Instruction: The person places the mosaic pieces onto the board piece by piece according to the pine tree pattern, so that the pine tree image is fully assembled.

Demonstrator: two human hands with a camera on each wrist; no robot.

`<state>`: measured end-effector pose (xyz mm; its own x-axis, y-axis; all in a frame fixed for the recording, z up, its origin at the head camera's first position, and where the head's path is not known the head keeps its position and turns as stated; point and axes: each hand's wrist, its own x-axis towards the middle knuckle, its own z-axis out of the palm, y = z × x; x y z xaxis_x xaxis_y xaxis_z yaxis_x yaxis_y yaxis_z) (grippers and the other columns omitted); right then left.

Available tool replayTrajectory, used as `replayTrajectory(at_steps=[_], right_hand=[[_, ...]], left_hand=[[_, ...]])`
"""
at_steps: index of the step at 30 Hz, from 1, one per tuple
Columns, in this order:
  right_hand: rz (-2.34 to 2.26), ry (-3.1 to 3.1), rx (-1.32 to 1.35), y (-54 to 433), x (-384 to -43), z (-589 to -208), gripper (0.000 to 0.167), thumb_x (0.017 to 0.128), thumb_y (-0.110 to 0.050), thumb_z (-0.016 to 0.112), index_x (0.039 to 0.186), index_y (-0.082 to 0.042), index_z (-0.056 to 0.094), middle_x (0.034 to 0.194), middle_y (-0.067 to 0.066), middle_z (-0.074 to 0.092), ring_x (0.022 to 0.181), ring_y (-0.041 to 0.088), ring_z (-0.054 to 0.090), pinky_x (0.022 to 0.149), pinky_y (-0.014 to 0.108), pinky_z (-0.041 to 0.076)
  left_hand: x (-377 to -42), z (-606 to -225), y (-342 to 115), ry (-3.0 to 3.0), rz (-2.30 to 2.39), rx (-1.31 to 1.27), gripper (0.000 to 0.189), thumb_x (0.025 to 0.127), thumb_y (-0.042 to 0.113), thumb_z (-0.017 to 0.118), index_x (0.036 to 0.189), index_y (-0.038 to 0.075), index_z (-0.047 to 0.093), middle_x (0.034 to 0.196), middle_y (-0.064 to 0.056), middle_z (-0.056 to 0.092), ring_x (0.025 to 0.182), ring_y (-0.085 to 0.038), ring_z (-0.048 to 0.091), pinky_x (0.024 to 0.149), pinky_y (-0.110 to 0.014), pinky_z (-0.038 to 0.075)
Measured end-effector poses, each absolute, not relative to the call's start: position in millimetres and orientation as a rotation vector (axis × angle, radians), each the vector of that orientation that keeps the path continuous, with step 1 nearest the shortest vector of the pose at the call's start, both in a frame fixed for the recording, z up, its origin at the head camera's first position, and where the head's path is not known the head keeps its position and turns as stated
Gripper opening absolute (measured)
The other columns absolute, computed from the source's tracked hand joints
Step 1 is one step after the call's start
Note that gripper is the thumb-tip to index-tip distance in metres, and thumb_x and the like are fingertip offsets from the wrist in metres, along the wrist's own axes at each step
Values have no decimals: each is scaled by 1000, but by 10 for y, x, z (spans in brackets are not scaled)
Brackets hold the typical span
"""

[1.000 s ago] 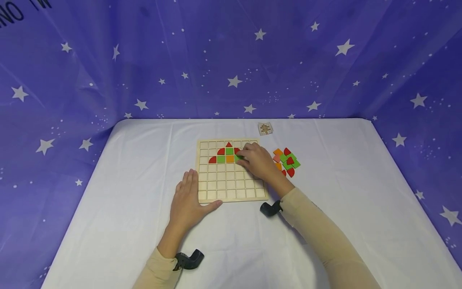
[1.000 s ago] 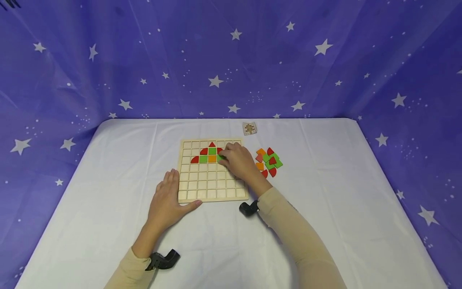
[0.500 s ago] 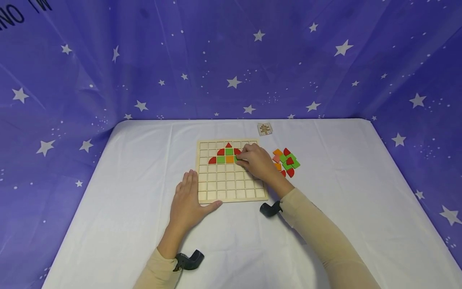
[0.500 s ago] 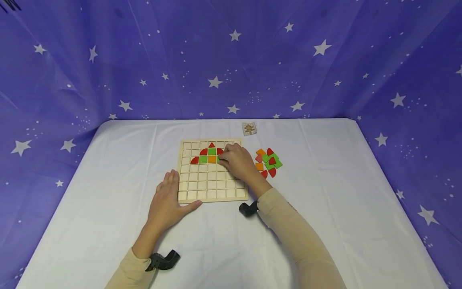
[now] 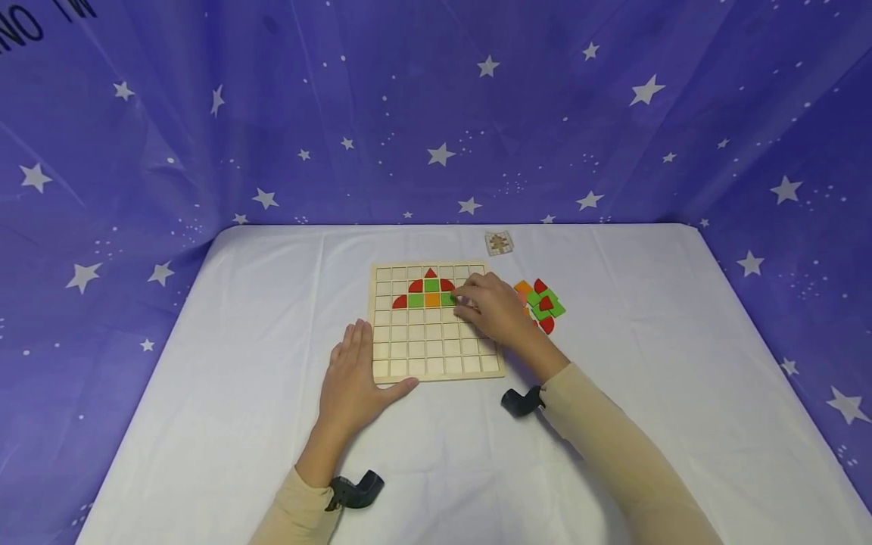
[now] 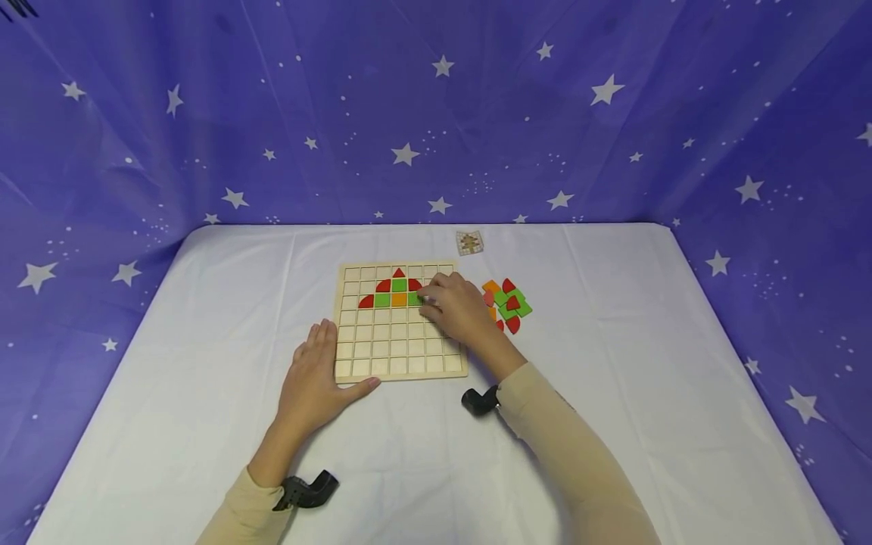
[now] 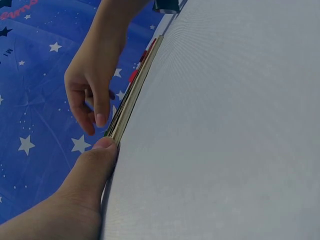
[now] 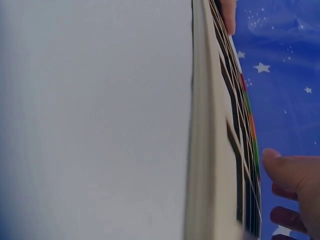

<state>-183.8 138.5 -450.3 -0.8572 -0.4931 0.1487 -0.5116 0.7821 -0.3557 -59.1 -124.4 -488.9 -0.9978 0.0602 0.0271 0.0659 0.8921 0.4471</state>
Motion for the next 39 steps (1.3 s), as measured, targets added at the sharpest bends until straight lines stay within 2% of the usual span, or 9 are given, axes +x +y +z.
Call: replayTrajectory(at_steps=[19,24,29,39], right_hand=[[587,-2997,346,2381,-1916,-4532,48,91,-36,72,131,-9,64,122,14,62,110,39,50,94,53,44],[565,-3022,211,2509,-1989,-4575,43,94,-29,67,132,-9,63,126,17,61,112,41,49,96,55,44],[582,-3053,171,2531,-2039,-4594,35,96,-26,64,128,-11,66,123,17,62,113,40,49,96,55,44],[642,-3066,153,2530,-2084,-4578,29,94,-26,65,118,-10,71,116,15,65,109,38,49,94,54,44]], left_hand=[[-599,-4897,-1247,-3034,-727,-107,128,72,82,62,159,2,13,167,-15,12,156,-32,10,124,-51,17],[-601,-4895,-1248,-3044,-726,-115,128,72,82,62,159,3,11,167,-15,11,156,-32,9,124,-51,17],[-603,-4895,-1254,-3044,-730,-111,128,72,81,63,159,2,12,167,-14,11,156,-31,9,124,-50,17],[-600,-4901,-1255,-3040,-725,-114,128,72,82,63,159,2,13,167,-15,11,156,-31,9,124,-50,17]])
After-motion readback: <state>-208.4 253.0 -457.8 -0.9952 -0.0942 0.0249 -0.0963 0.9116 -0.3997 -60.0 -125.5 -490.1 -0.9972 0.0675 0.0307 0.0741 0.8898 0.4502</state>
